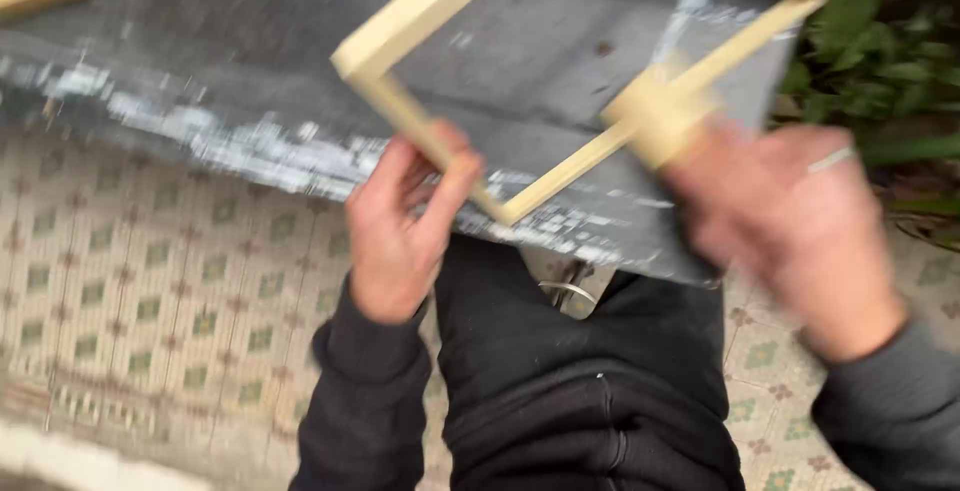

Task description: Sanding the surfaces and edges of a wooden picture frame using a sanding block.

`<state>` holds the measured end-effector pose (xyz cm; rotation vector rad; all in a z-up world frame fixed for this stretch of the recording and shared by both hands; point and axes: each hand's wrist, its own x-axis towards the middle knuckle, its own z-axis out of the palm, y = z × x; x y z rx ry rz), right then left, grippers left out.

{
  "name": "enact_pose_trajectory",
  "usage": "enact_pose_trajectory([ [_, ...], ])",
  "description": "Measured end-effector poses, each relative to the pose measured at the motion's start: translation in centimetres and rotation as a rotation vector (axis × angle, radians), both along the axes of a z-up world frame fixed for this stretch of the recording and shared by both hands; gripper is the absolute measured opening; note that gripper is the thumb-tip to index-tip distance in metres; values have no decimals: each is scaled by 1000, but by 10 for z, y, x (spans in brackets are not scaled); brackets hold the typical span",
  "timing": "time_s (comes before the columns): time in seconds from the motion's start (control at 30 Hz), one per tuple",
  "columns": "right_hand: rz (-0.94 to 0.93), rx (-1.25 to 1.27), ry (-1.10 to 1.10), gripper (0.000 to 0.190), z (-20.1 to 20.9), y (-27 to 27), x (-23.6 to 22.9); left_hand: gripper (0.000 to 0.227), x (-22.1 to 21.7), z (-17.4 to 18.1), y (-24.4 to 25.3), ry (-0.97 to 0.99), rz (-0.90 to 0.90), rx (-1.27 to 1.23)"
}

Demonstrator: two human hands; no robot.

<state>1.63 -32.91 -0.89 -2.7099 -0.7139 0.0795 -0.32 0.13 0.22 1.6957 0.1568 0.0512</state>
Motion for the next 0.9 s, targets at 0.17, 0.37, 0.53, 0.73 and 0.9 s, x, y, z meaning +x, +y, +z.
enact_pose_trajectory([
  [0.17,-7,22,-81,57,23,50,-22,20,2,3,-2,-63,-90,38],
  [0.37,25,38,-168,51,15,64,-22,23,-2,0,-1,-54,-68,31],
  [0.53,79,87,-148,61,17,56,-30,22,9,-6,-5,-90,-57,49],
  [0.73,6,43,-181,52,13,79,-40,27,12,-15,-7,-153,-120,-2],
  [0.9,-26,87,-147,51,25,88,-33,31,2,-10,-6,-172,-67,93],
])
